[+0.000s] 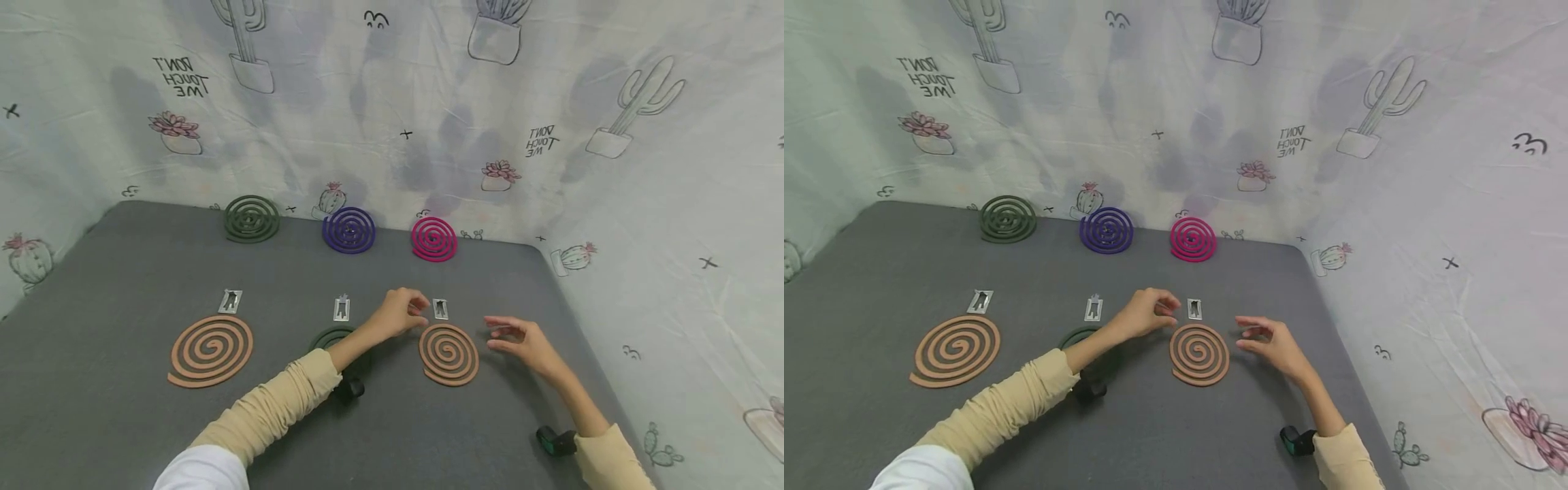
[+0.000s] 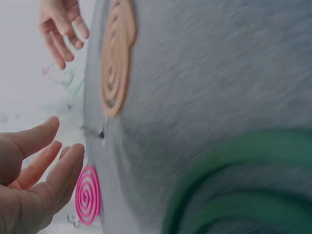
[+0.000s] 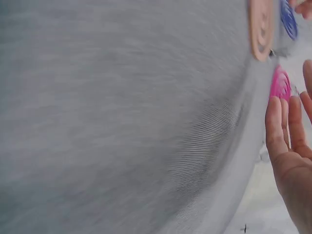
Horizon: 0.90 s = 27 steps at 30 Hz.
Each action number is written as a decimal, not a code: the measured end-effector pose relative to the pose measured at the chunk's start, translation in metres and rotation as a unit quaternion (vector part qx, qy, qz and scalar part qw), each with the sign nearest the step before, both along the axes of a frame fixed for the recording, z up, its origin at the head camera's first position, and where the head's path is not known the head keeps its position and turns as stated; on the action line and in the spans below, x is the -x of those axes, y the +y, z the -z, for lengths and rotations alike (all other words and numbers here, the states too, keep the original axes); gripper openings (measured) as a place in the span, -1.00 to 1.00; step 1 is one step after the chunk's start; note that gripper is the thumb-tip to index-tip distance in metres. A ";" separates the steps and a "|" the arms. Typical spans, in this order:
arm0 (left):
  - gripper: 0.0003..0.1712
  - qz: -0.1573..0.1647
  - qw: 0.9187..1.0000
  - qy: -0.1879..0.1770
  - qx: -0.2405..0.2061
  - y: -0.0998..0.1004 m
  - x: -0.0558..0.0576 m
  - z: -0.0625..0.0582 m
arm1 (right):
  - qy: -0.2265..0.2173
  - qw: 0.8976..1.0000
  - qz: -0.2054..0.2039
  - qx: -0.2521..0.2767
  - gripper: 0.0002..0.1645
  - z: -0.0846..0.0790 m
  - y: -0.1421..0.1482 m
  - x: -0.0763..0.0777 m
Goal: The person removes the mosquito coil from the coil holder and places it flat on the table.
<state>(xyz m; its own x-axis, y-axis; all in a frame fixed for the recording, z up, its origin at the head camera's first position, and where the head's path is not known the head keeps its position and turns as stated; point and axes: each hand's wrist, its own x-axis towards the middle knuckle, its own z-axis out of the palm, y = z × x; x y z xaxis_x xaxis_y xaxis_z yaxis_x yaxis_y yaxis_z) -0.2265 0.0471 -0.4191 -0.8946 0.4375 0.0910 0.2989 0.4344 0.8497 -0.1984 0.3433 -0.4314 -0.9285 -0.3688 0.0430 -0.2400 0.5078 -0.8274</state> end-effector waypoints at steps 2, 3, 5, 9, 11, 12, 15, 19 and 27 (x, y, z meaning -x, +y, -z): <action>-0.68 -0.015 1.000 -0.005 -0.014 -0.003 0.008 -0.004 | -0.005 1.000 0.017 0.012 -0.43 -0.003 0.001 0.006; -0.69 -0.023 1.000 -0.006 -0.020 -0.004 0.013 -0.006 | -0.009 0.999 0.025 0.021 -0.43 -0.004 0.001 0.010; -0.70 -0.040 0.999 -0.010 -0.030 -0.007 0.023 -0.011 | -0.013 0.999 0.036 0.034 -0.43 -0.006 0.001 0.016; -0.70 -0.069 0.997 -0.003 -0.046 -0.013 0.045 -0.022 | -0.017 0.996 0.058 0.058 -0.41 -0.011 0.001 0.030; -0.69 -0.081 0.995 -0.003 -0.051 -0.016 0.056 -0.029 | -0.016 0.995 0.067 0.069 -0.41 -0.013 0.000 0.037; -0.68 -0.085 0.995 -0.002 -0.053 -0.017 0.061 -0.032 | -0.017 0.994 0.072 0.076 -0.42 -0.014 0.000 0.041; -0.68 -0.099 0.993 0.003 -0.065 -0.021 0.075 -0.040 | -0.026 0.992 0.079 0.095 -0.42 -0.017 -0.001 0.053; -0.70 -0.126 0.990 0.010 -0.070 -0.021 0.089 -0.043 | -0.041 0.990 0.082 0.109 -0.41 -0.019 -0.003 0.070; -0.70 -0.187 0.979 0.019 -0.076 -0.006 0.108 -0.027 | -0.038 0.988 0.060 0.135 -0.40 -0.024 -0.012 0.099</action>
<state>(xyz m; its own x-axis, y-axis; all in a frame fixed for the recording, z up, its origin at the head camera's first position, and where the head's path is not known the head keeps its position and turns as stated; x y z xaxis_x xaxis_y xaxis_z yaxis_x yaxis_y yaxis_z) -0.3349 0.0406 -0.3919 -0.9842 0.0586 0.1670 0.1766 0.3886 0.9043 -0.2975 0.3315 -0.4079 -0.9691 -0.2412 0.0524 -0.1229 0.2875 -0.9499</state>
